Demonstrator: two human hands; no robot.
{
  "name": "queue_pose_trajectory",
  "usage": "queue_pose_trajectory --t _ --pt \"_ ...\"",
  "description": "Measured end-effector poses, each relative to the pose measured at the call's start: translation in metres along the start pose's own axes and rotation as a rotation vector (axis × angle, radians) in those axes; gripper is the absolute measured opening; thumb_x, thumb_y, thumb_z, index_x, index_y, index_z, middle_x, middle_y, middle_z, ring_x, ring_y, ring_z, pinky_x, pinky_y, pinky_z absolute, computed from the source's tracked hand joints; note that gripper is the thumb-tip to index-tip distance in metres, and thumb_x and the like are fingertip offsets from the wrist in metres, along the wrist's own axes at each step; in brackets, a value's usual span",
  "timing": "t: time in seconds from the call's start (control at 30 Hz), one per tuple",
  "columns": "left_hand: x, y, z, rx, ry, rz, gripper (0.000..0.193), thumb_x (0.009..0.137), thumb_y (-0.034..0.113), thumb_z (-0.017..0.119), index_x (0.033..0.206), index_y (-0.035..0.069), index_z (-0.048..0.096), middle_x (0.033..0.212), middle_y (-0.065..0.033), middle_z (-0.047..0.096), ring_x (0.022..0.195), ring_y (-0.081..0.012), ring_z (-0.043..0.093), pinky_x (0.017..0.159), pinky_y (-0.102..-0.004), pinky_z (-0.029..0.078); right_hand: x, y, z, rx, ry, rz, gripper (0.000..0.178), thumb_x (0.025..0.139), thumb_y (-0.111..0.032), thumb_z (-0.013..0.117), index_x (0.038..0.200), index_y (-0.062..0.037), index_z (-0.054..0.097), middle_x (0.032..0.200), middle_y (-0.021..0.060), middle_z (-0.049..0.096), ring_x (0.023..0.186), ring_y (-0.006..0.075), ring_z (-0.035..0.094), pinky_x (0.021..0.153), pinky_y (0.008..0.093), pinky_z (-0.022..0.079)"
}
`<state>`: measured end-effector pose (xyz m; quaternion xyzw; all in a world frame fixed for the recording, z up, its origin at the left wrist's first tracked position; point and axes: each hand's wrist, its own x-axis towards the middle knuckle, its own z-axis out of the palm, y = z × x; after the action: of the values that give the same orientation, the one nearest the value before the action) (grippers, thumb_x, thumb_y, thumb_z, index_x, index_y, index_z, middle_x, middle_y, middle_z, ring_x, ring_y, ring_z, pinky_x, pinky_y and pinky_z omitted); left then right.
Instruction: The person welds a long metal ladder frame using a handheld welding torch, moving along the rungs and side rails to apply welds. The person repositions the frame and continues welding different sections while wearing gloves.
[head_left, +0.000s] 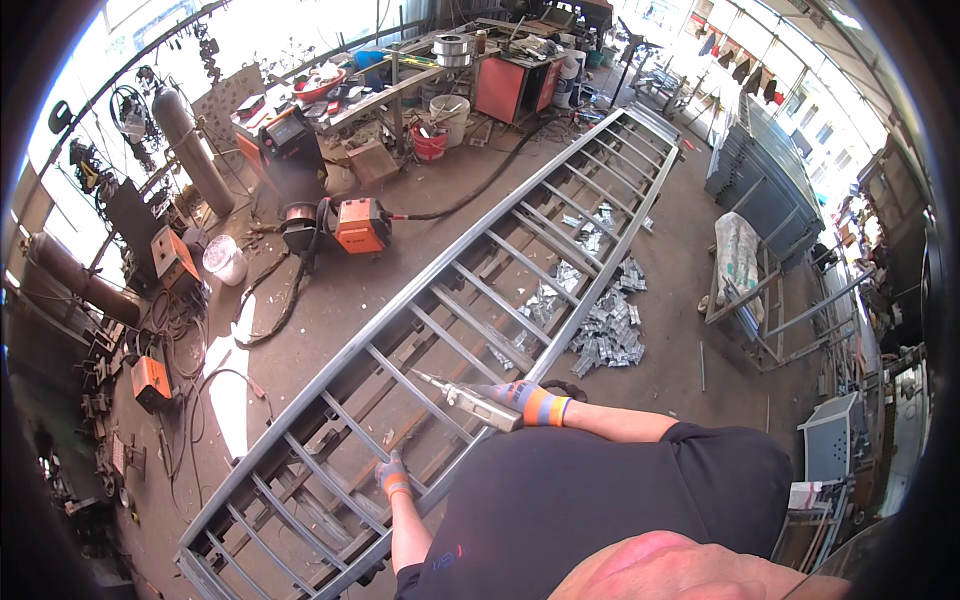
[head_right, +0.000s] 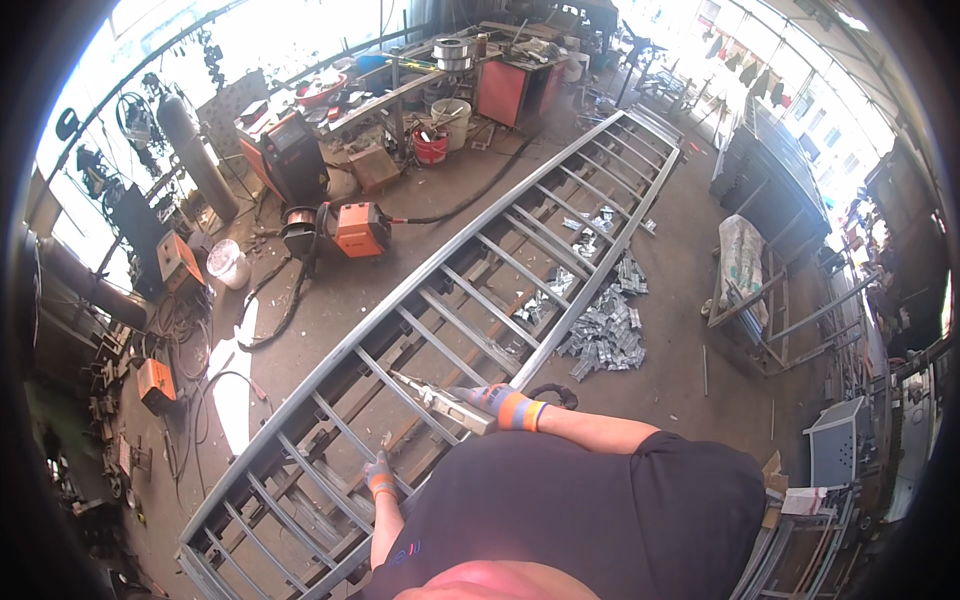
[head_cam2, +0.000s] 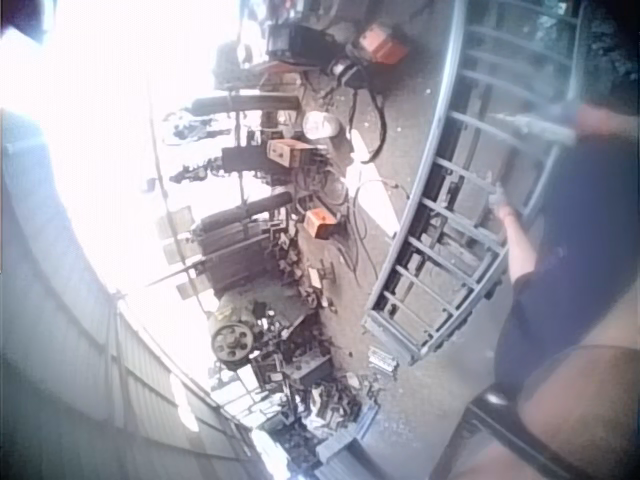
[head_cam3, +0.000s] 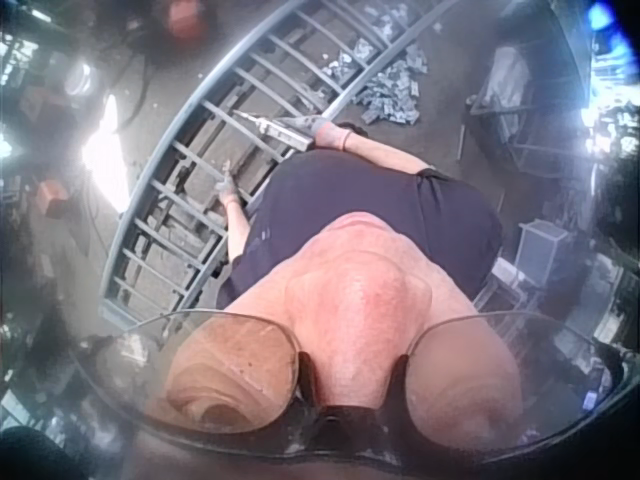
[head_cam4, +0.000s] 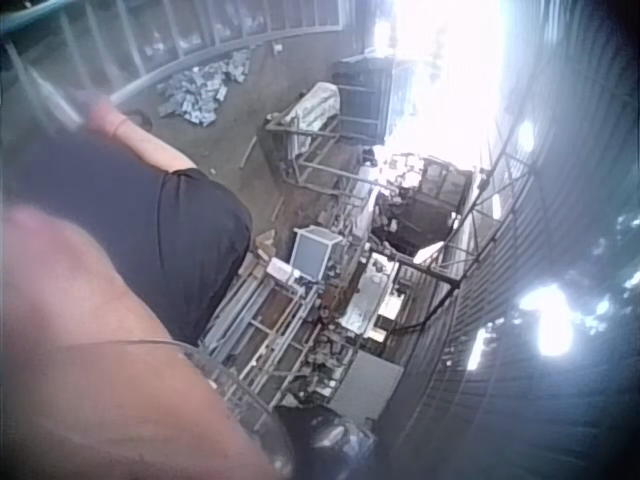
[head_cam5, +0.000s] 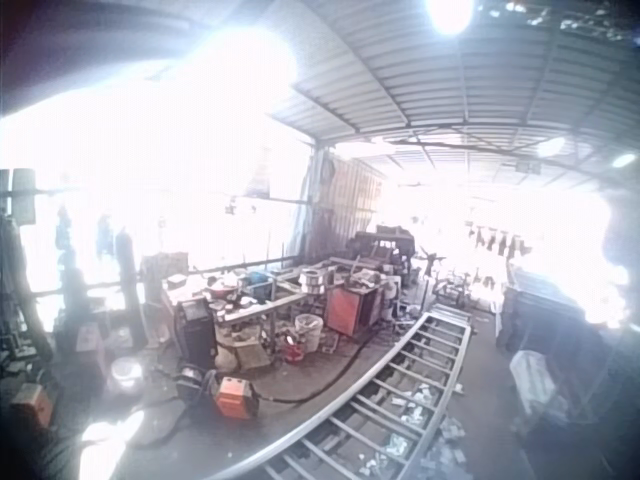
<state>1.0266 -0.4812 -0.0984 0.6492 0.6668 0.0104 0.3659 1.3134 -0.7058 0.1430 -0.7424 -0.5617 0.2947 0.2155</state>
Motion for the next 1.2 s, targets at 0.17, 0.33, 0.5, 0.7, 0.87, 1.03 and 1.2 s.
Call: queue_pose_trajectory --t 0.17,0.33,0.5,0.7,0.87,1.03,1.2 --pt "0.004 -0.005 0.005 0.002 -0.004 -0.001 0.061 0.088 0.053 0.072 0.099 -0.007 0.076 0.100 -0.0260 0.076 0.101 -0.0411 0.073 0.094 -0.0498 0.054 0.003 0.005 0.004 0.018 -0.019 0.013 0.096 0.074 -0.018 0.080 0.159 -0.0075 0.037 0.128 0.0245 0.067 0.119 0.0436 0.065 0.096 0.0426 0.053" --pt "0.005 -0.008 0.010 0.055 0.047 0.003 0.057 0.089 0.052 0.072 0.098 -0.004 0.076 0.091 -0.0228 0.077 0.093 -0.0386 0.075 0.090 -0.0490 0.055 0.003 -0.002 -0.002 0.041 -0.042 0.033 0.101 0.072 -0.017 0.081 0.162 -0.0079 0.035 0.134 0.0255 0.065 0.123 0.0429 0.064 0.099 0.0415 0.053" --pt "0.002 -0.005 0.007 0.014 0.031 -0.007 0.058 0.088 0.052 0.072 0.097 -0.005 0.076 0.090 -0.0234 0.077 0.093 -0.0382 0.075 0.090 -0.0487 0.055 0.003 -0.005 -0.003 0.052 -0.047 0.057 0.093 0.080 -0.019 0.077 0.163 -0.0102 0.035 0.132 0.0246 0.067 0.121 0.0411 0.066 0.098 0.0401 0.053" --pt "0.006 -0.006 0.007 0.028 0.012 0.008 0.065 0.086 0.056 0.072 0.099 -0.007 0.075 0.099 -0.0267 0.076 0.100 -0.0415 0.073 0.094 -0.0496 0.054 0.007 0.008 0.012 0.073 0.008 0.011 0.083 0.086 -0.022 0.073 0.162 -0.0135 0.039 0.127 0.0225 0.070 0.115 0.0397 0.069 0.094 0.0398 0.054" --pt "0.010 -0.009 0.011 0.033 0.029 -0.024 0.067 0.086 0.058 0.071 0.103 -0.007 0.076 0.108 -0.0307 0.074 0.107 -0.0435 0.071 0.097 -0.0504 0.053 0.004 0.008 0.011 0.018 -0.096 0.109 0.095 0.074 -0.015 0.081 0.158 -0.0071 0.037 0.135 0.0254 0.066 0.127 0.0420 0.063 0.100 0.0423 0.053" --pt "0.014 -0.011 0.013 0.050 -0.011 -0.054 0.068 0.086 0.058 0.070 0.106 -0.007 0.076 0.112 -0.0316 0.073 0.111 -0.0450 0.070 0.100 -0.0517 0.052 0.002 0.002 0.006 0.006 -0.091 0.092 0.097 0.073 -0.017 0.082 0.158 -0.0076 0.037 0.133 0.0250 0.067 0.126 0.0420 0.064 0.098 0.0429 0.053" --pt "0.010 -0.009 0.010 0.030 0.005 -0.036 0.067 0.086 0.058 0.069 0.107 -0.006 0.076 0.113 -0.0309 0.073 0.111 -0.0446 0.069 0.100 -0.0516 0.051 0.005 0.000 0.006 0.086 -0.110 0.143 0.103 0.072 -0.024 0.084 0.162 -0.0105 0.034 0.135 0.0231 0.067 0.126 0.0422 0.063 0.100 0.0435 0.052"
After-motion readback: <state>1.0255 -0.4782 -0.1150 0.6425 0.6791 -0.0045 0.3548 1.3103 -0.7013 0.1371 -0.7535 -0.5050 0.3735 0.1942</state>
